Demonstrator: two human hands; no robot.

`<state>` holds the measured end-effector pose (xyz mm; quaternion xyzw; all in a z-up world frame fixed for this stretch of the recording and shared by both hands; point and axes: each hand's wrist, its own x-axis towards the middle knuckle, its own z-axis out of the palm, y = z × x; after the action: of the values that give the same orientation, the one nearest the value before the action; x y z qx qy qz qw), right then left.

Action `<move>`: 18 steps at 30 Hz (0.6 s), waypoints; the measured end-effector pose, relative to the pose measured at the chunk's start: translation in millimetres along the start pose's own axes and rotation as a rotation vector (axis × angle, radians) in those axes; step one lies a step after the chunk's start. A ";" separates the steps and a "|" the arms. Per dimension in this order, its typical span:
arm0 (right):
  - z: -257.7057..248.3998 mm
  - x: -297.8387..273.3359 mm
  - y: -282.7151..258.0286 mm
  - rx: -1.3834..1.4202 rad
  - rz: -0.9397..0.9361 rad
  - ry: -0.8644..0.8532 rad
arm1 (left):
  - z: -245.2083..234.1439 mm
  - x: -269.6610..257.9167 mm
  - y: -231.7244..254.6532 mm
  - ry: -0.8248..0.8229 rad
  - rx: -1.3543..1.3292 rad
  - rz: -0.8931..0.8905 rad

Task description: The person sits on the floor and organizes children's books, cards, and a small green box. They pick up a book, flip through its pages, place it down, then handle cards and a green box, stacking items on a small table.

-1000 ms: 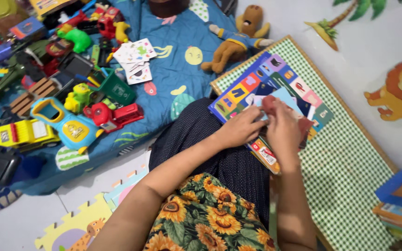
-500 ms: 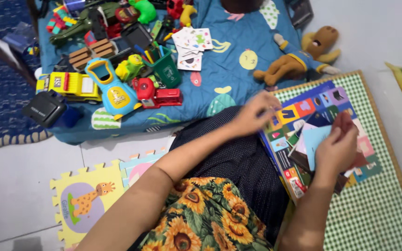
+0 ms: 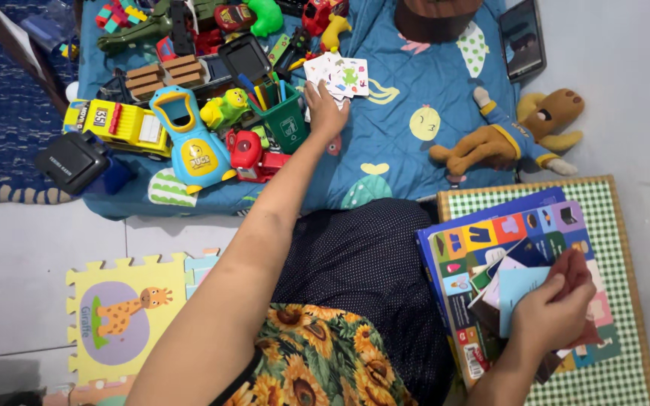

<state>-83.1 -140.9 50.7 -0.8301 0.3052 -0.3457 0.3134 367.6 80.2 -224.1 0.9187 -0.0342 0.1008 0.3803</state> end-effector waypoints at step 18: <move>-0.1 1.1 -0.4 -0.290 -0.019 0.038 | 36.3 55.8 -25.7 0.043 -0.229 -0.526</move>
<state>-82.4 -141.5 51.5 -0.8629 0.3499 -0.3167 0.1808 431.5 73.6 -255.2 0.8447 0.2024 0.0137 0.4954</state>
